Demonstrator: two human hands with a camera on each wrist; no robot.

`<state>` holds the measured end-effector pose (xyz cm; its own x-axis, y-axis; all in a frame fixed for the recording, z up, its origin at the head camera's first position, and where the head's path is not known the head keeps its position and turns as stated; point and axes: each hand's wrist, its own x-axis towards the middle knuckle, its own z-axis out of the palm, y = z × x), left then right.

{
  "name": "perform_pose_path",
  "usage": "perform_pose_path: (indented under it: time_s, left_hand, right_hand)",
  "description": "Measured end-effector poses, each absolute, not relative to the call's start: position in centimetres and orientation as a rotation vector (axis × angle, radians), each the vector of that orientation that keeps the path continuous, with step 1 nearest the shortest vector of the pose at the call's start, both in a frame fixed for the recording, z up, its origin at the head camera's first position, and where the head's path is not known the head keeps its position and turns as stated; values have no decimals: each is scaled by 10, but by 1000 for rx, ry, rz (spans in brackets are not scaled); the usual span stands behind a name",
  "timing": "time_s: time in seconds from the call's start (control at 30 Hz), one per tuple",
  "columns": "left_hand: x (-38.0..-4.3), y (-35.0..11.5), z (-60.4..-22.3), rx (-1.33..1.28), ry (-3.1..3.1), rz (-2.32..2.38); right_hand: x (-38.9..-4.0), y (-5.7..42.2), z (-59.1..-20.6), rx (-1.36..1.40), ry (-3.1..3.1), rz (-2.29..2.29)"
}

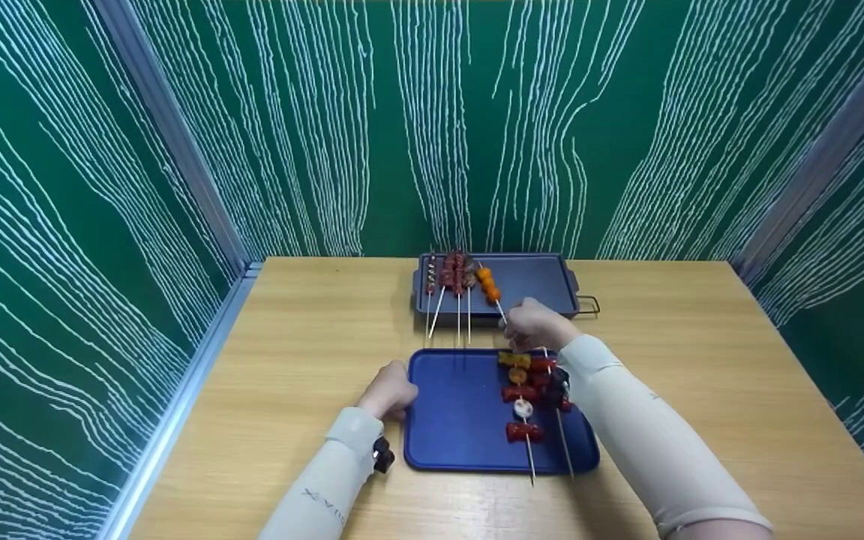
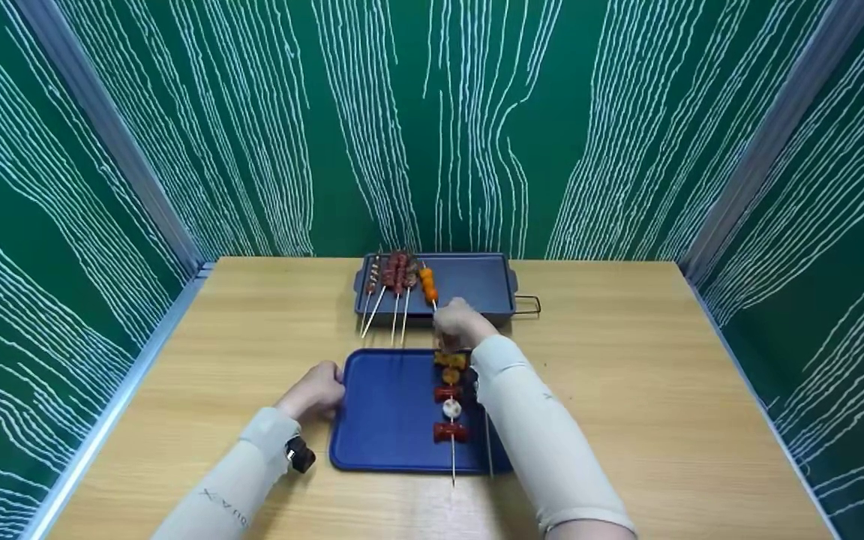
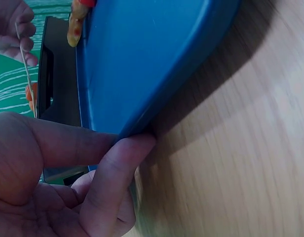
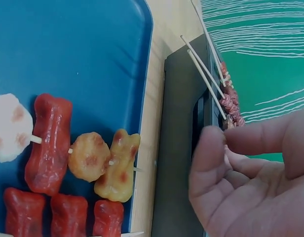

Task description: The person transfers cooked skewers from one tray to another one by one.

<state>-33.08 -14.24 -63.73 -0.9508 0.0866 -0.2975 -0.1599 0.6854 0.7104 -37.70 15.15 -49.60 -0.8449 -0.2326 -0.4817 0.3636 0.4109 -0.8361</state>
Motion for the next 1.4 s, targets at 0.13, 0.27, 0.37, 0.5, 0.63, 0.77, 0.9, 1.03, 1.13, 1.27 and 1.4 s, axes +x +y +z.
perform_pose_path:
  time_s: [0.13, 0.27, 0.37, 0.5, 0.63, 0.77, 0.9, 1.03, 1.13, 1.27, 1.4]
  left_hand:
    - [-330, -141, -636, -72, 2594, 1132]
    - [-331, -141, -637, -66, 2603, 1131]
    - [-333, -142, -639, -58, 2601, 1149]
    - [-333, -142, -639, -55, 2589, 1172]
    - [-329, -140, -632, -60, 2585, 1166]
    - [-313, -135, -606, -60, 2594, 1175]
    - [-295, -130, -574, -76, 2602, 1176]
    - [-293, -128, -572, -80, 2613, 1150]
    - [-298, -130, -580, -69, 2599, 1166]
    - [-302, -133, -588, -46, 2586, 1191]
    - [-303, -132, -585, -65, 2580, 1191]
  right_hand:
    - [-375, 152, -499, 97, 2094, -1423]
    - [-374, 151, -502, 71, 2090, -1407]
    - [-373, 151, -503, 59, 2113, -1396]
    - [-372, 150, -503, 63, 2125, -1404]
    - [-371, 150, -503, 70, 2106, -1434]
    - [-371, 150, -503, 76, 2086, -1470]
    - [-371, 149, -502, 76, 2065, -1499]
    - [-368, 149, -500, 75, 2032, -1527]
    - [-366, 150, -498, 69, 2015, -1545]
    - [-365, 151, -497, 74, 2009, -1563]
    - [-364, 151, -495, 86, 2008, -1578]
